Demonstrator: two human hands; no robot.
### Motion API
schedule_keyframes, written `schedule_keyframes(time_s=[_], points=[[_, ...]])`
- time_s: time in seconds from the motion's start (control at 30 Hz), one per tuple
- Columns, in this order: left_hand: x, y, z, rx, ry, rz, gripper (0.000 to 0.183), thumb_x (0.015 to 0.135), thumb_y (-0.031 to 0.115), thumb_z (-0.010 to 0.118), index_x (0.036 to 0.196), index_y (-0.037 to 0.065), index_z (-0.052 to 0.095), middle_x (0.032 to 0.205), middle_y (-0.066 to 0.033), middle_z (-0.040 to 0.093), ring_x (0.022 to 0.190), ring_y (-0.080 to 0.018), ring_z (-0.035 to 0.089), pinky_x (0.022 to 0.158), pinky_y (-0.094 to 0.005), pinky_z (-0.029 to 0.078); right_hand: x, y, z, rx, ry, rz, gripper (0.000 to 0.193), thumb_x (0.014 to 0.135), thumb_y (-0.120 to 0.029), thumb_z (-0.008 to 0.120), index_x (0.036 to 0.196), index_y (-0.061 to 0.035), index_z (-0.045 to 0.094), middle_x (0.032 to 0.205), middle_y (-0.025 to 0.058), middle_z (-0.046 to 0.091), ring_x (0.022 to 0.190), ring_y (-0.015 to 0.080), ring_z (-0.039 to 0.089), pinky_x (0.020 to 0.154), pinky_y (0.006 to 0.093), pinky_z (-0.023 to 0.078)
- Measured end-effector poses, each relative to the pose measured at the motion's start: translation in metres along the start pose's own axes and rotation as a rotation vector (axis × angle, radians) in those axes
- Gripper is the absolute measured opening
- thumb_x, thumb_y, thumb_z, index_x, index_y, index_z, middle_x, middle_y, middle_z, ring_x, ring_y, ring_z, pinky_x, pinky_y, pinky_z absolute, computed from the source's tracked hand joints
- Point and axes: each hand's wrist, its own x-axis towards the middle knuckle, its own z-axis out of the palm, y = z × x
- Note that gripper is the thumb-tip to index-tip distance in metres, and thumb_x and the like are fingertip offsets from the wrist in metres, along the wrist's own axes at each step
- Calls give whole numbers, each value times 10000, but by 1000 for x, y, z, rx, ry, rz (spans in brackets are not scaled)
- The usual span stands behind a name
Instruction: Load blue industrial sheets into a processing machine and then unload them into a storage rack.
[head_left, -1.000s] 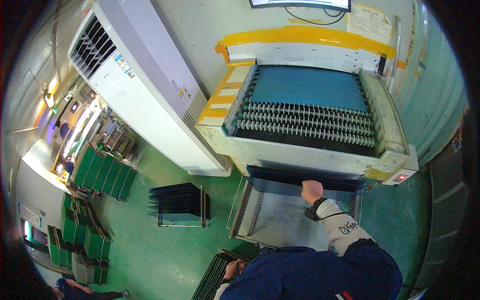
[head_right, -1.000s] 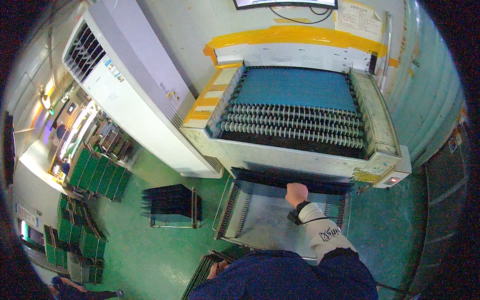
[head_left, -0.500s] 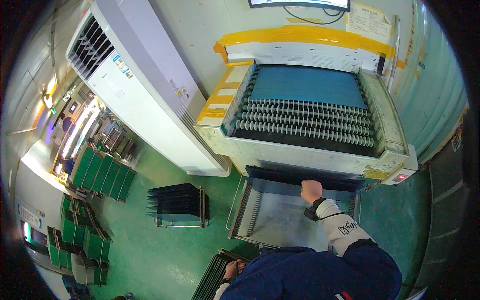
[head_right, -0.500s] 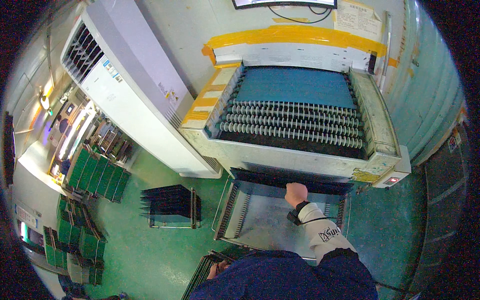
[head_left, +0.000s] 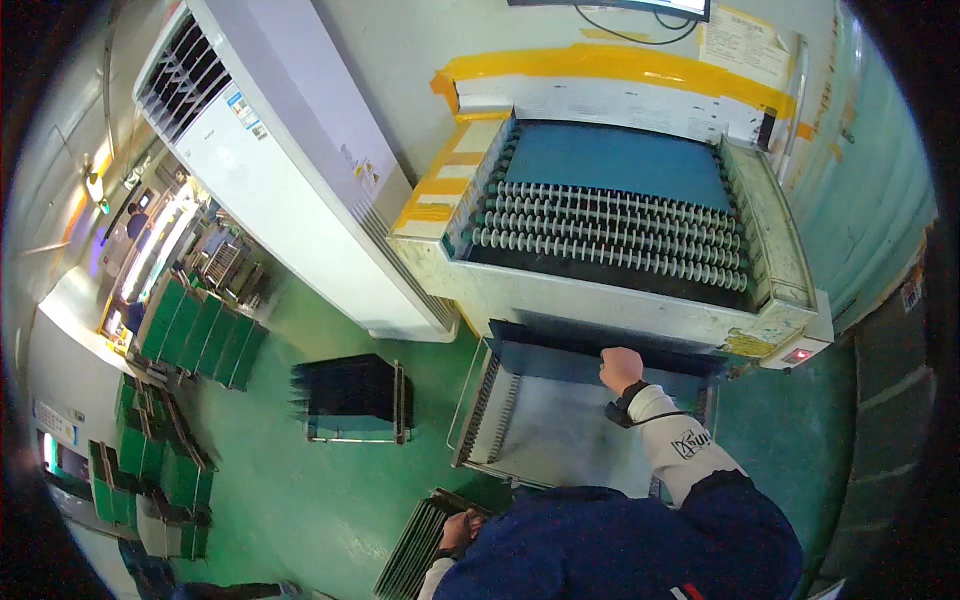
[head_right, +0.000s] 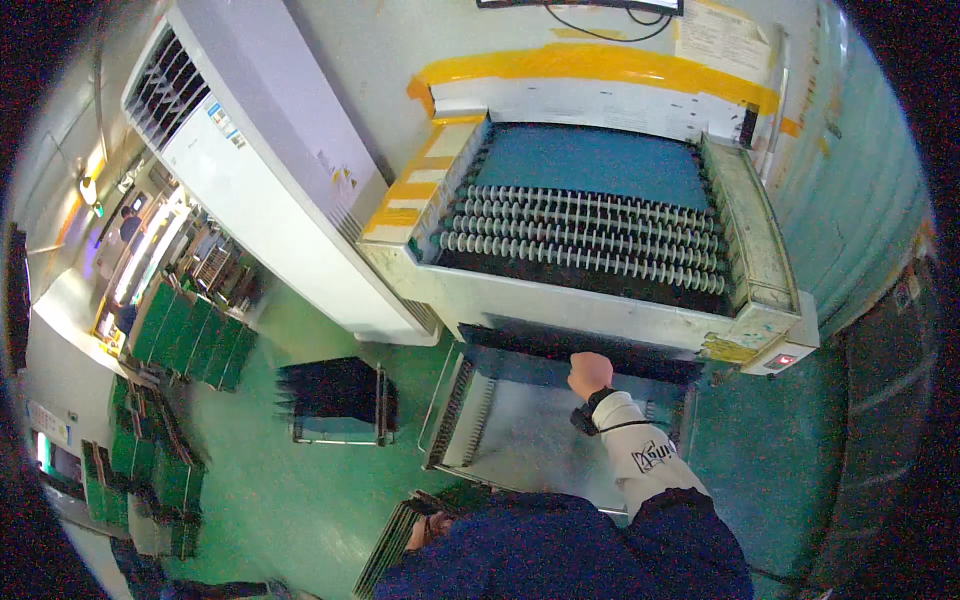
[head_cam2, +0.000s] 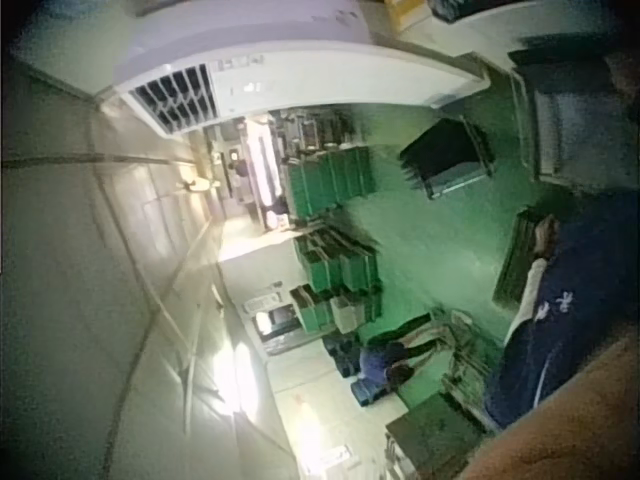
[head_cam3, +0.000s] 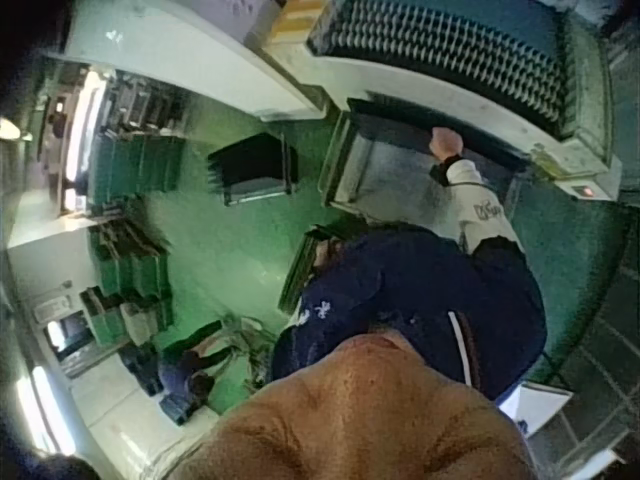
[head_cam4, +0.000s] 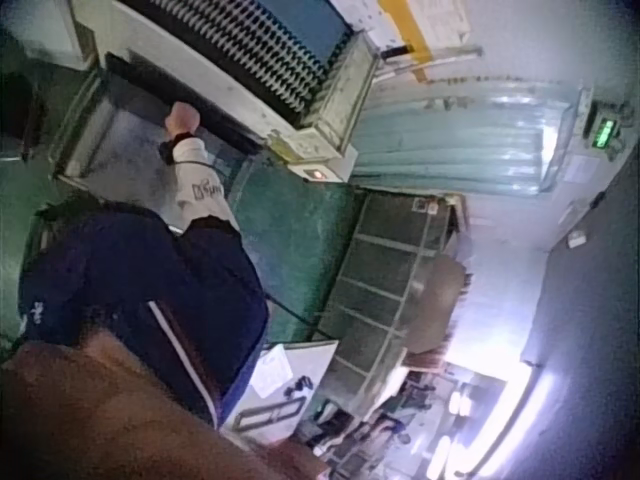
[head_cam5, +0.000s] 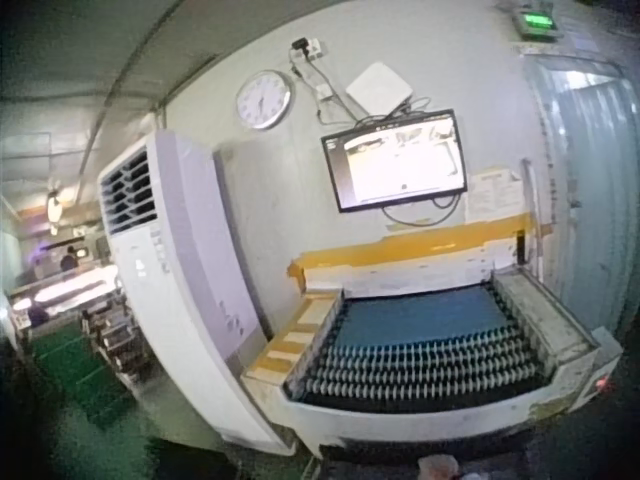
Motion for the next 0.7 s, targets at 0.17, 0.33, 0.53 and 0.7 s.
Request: schedule_keyframes(time_s=[0.17, 0.33, 0.53, 0.7], points=[[0, -15, -2, -699, -10, -151, 204, 888, 213, 564, 901, 22, 635, 717, -42, 644, 546, -138, 575, 462, -248, 414, -12, 0, 4, 38, -83, -145, 185, 719, -223, 634, 799, -61, 672, 744, 170, 637, 760, 360, 620, 677, 471, 477], [-13, 36, 12, 54, 50, -63, 217, 898, 215, 562, 862, 6, 607, 738, -76, 651, 565, -145, 589, 463, -252, 430, -29, 5, -63, 38, -20, -133, 232, 730, -259, 651, 844, -59, 679, 773, 175, 641, 777, 369, 617, 687, 474, 474], [5, 2, 1, -481, 31, -212, 238, 909, 230, 563, 819, 11, 577, 676, -68, 610, 504, -177, 559, 460, -279, 444, -35, -10, -201, 76, 78, -41, 268, 709, -249, 687, 896, -57, 683, 792, 179, 652, 763, 336, 632, 676, 443, 482], [13, 14, 5, -280, 88, -159, 228, 899, 233, 567, 816, 21, 569, 652, -51, 581, 481, -158, 525, 433, -282, 420, -32, 41, -229, 661, 283, 98, 256, 743, -177, 699, 940, -16, 668, 759, 119, 665, 717, 239, 628, 687, 374, 482]])
